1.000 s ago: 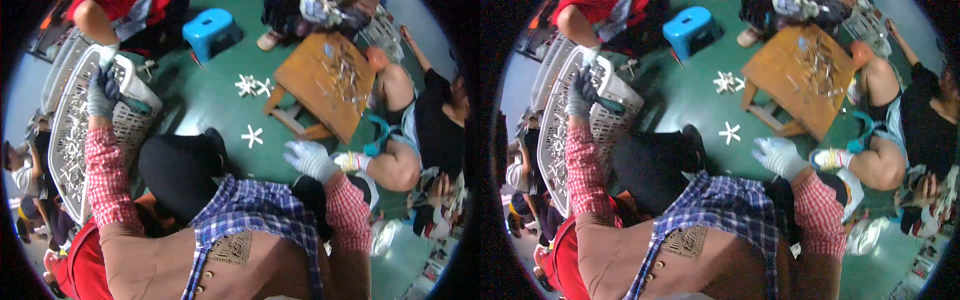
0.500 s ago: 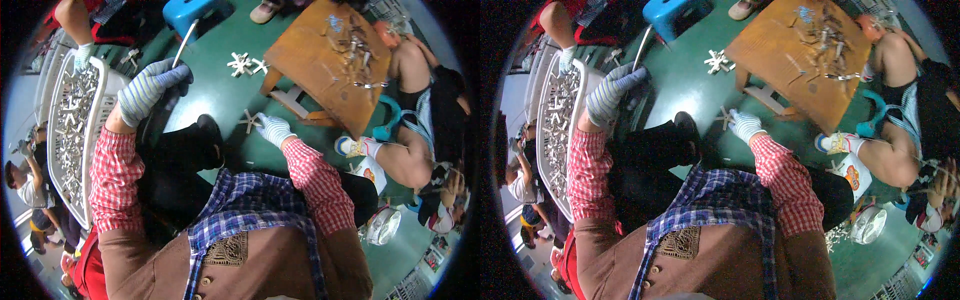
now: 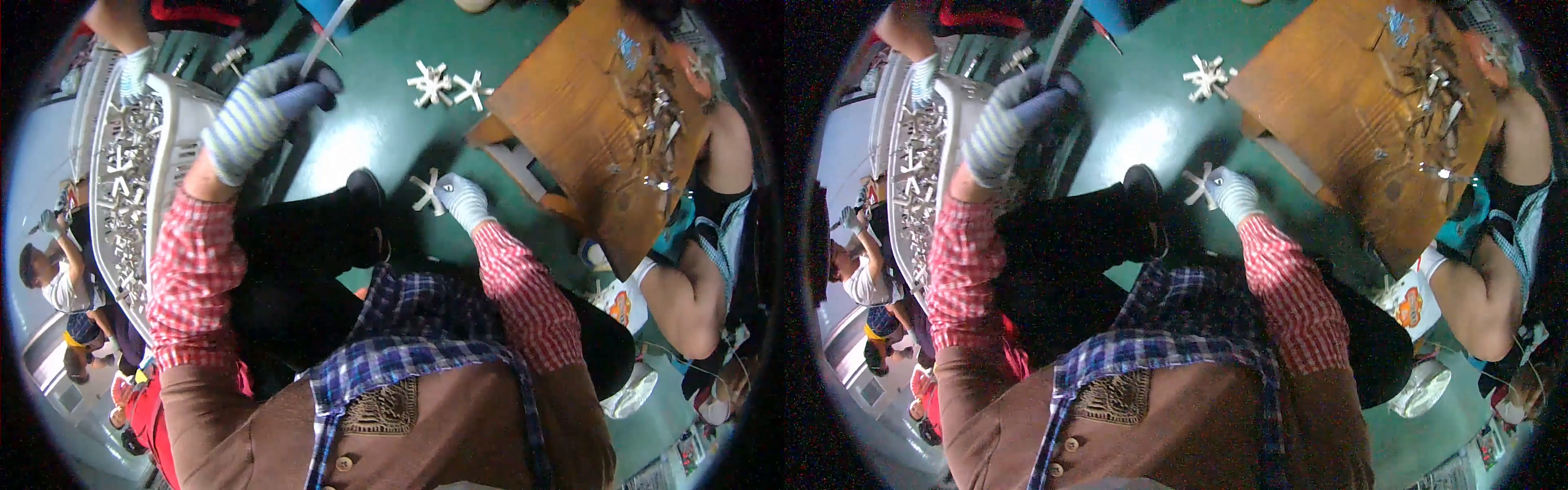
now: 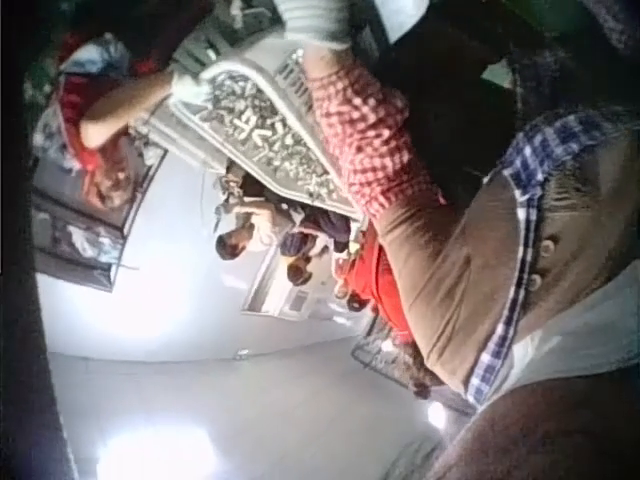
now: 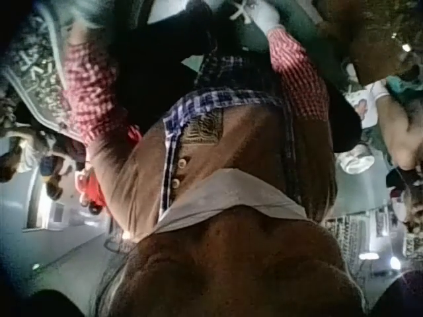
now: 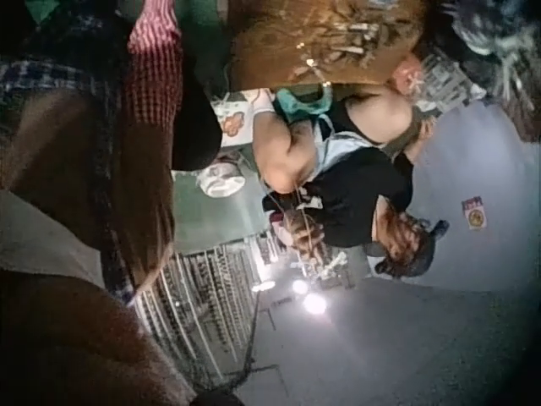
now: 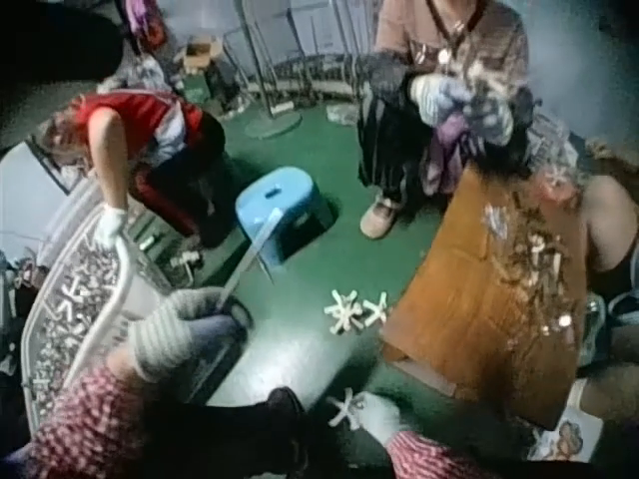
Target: The recorder uses a screwdriver to attach plastic frame pieces and small metal connectors to a star-shaped base component.
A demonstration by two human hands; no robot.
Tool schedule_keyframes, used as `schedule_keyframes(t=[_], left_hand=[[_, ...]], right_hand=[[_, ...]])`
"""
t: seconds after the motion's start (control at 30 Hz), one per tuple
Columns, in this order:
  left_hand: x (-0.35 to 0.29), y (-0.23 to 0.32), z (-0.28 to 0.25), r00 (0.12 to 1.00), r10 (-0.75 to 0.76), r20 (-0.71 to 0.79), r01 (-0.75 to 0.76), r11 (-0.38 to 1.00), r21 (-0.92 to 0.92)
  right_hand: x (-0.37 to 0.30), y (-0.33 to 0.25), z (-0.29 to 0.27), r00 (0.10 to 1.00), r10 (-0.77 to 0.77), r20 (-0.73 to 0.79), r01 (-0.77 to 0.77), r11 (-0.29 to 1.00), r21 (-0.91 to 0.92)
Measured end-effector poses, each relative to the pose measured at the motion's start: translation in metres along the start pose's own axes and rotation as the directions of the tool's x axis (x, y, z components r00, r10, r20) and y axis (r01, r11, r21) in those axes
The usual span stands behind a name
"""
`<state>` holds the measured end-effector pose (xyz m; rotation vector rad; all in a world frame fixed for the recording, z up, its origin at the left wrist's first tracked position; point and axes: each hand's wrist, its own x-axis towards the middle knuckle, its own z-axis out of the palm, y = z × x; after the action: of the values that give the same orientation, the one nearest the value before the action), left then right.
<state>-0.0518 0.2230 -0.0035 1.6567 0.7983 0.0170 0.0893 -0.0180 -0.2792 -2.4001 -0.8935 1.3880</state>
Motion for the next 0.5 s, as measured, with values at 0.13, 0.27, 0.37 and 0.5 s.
schedule_keyframes(t=[0.13,0.27,0.37,0.5], left_hand=[[-0.011,0.017,0.031,0.946,0.273,0.172,-0.312,0.909,0.275],[-0.040,0.021,0.051,0.874,0.433,0.219,-0.478,0.846,0.235],[-0.065,0.038,0.074,0.752,0.515,0.411,-0.599,0.794,0.102],[-0.109,0.053,0.115,0.774,0.337,0.536,-0.272,0.942,-0.198]], right_hand=[[-0.036,-0.021,-0.026,0.960,-0.264,-0.094,0.249,0.650,0.718],[-0.133,-0.062,-0.080,0.781,-0.576,-0.241,0.432,0.218,0.875],[-0.184,-0.036,-0.088,0.682,-0.637,-0.359,0.622,0.249,0.742],[-0.226,-0.012,-0.071,0.733,-0.581,-0.352,0.487,0.088,0.869]])
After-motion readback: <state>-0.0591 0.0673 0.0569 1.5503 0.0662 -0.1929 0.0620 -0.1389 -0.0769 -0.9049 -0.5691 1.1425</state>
